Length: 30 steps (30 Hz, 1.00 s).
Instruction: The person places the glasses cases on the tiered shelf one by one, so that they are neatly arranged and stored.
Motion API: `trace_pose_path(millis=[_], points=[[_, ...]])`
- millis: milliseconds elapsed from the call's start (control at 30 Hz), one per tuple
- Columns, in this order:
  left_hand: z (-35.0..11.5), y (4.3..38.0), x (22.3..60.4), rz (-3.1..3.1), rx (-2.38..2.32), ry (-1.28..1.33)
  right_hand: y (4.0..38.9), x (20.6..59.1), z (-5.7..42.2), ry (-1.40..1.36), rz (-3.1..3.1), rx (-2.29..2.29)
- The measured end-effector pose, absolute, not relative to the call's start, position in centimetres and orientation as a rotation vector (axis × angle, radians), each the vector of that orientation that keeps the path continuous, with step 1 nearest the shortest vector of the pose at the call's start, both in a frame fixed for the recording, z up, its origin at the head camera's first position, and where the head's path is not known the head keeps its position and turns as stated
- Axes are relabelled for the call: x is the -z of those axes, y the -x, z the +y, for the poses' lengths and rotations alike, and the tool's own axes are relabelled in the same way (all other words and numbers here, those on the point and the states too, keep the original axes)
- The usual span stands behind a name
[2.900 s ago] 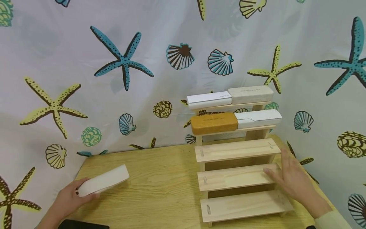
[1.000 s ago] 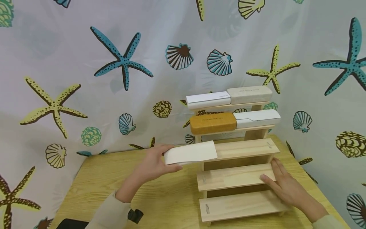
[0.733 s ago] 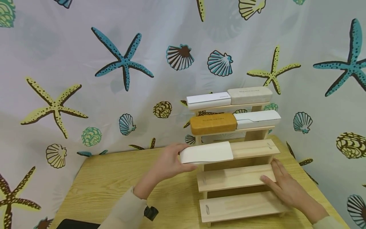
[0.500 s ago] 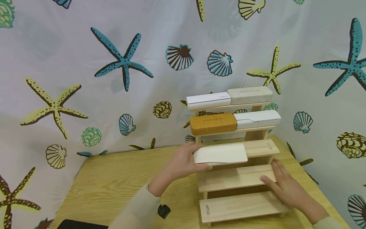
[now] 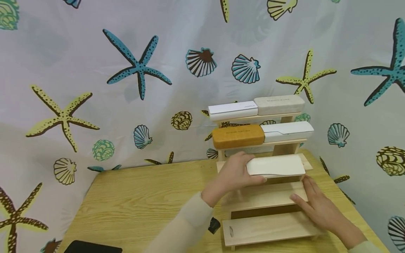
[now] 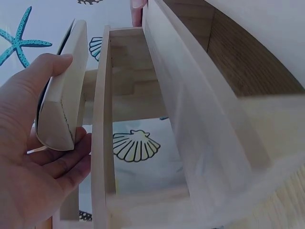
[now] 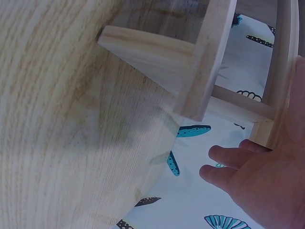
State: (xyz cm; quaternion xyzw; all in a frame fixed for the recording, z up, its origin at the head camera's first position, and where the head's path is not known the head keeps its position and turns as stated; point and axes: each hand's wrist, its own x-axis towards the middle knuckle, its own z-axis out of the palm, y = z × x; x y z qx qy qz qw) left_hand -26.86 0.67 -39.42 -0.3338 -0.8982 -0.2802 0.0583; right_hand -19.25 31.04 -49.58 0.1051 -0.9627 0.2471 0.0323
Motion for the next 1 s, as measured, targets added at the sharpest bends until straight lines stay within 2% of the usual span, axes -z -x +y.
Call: trace_pose_path(millis=[400, 700, 1000], points=[[6.0, 27.6, 39.6, -2.747, 0.803, 0.99, 19.3, 49.8, 31.2, -0.313, -2.964, -0.743], [8.1, 28.1, 39.4, -2.772, 0.752, 0.915, 19.4, 49.9, 31.3, -0.323, -2.947, -0.728], [9.4, 28.9, 39.8, -2.763, 0.717, 0.951, 19.4, 49.7, 31.4, -0.331, -2.932, -0.734]])
